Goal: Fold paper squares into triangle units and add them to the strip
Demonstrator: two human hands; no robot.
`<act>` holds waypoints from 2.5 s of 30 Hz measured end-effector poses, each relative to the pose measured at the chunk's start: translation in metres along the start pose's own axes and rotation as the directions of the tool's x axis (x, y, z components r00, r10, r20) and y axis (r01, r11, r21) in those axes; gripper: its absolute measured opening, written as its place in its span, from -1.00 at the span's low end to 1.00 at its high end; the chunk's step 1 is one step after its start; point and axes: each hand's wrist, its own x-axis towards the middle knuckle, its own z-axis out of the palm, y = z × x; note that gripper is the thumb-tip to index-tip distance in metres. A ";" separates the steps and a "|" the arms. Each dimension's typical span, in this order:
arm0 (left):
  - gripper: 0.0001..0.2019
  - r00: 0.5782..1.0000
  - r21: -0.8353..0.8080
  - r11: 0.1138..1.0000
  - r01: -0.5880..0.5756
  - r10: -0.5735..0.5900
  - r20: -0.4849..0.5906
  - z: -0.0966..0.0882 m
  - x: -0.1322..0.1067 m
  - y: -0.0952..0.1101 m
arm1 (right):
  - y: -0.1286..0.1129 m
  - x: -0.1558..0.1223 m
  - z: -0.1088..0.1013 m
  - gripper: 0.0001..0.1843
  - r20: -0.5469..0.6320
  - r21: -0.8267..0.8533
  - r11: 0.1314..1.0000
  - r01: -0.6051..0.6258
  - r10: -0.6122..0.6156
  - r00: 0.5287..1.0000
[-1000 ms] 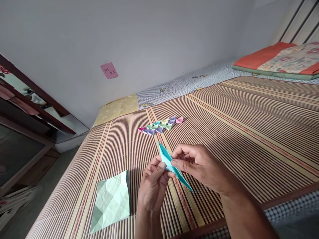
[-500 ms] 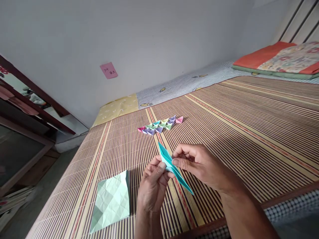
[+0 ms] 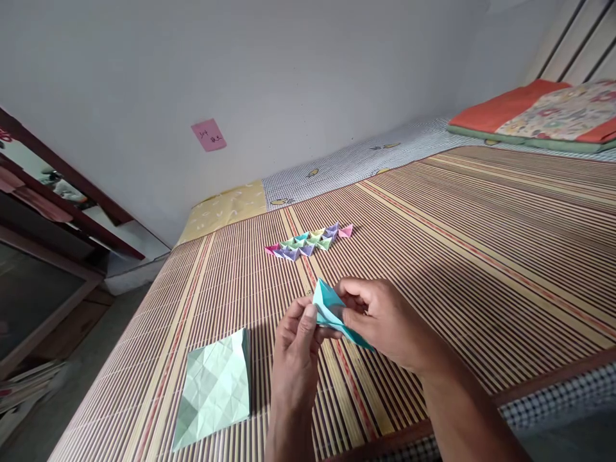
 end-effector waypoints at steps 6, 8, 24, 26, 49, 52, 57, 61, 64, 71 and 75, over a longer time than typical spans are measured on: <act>-0.51 0.991 0.087 0.996 0.016 -0.004 -0.134 0.007 -0.006 -0.004 | 0.008 0.008 0.008 -0.78 -0.188 -0.364 0.917 0.162 -0.243 0.952; -0.49 0.989 0.091 0.995 0.043 -0.030 -0.143 0.008 -0.008 -0.005 | 0.010 0.009 0.011 -0.78 -0.182 -0.412 0.890 0.195 -0.290 0.939; -0.82 0.921 0.199 0.963 -0.180 0.236 -0.310 0.008 -0.004 -0.004 | 0.010 0.007 0.020 -0.65 -0.114 -0.401 0.859 0.319 -0.392 0.913; -0.81 0.934 0.150 0.972 -0.180 0.216 -0.283 0.008 -0.004 -0.003 | 0.011 0.007 0.020 -0.61 -0.148 -0.348 0.884 0.312 -0.381 0.913; -0.43 0.928 0.320 0.911 -0.260 0.328 -0.179 -0.003 -0.005 0.007 | 0.016 0.005 0.005 -0.72 -0.095 0.074 0.997 0.026 -0.019 0.995; -0.58 0.961 0.112 0.976 -0.186 0.205 -0.187 -0.011 -0.002 0.009 | 0.017 0.005 0.003 -0.71 -0.090 0.103 0.994 0.030 -0.020 0.996; -0.63 0.976 0.044 0.993 -0.113 0.119 -0.180 -0.012 0.000 0.008 | 0.015 0.005 0.003 -0.72 -0.090 0.052 0.998 0.047 -0.042 0.995; -0.76 0.992 0.072 0.997 -0.021 0.030 -0.124 -0.007 -0.001 0.004 | 0.015 0.005 0.004 -0.72 -0.059 0.036 0.998 0.060 -0.057 0.997; -0.73 0.993 0.087 0.996 0.008 0.003 -0.122 -0.006 -0.001 0.002 | 0.014 0.004 0.005 -0.70 -0.056 0.058 0.997 0.048 -0.045 0.997; -0.75 0.999 0.182 0.983 0.001 0.008 -0.048 -0.002 -0.004 0.004 | 0.010 0.005 0.007 -0.67 -0.083 0.138 0.990 0.028 -0.017 0.996; -0.74 0.997 0.162 0.986 0.026 -0.038 0.069 -0.002 -0.005 0.007 | 0.013 0.006 0.008 -0.68 -0.049 0.260 0.966 -0.006 0.019 0.999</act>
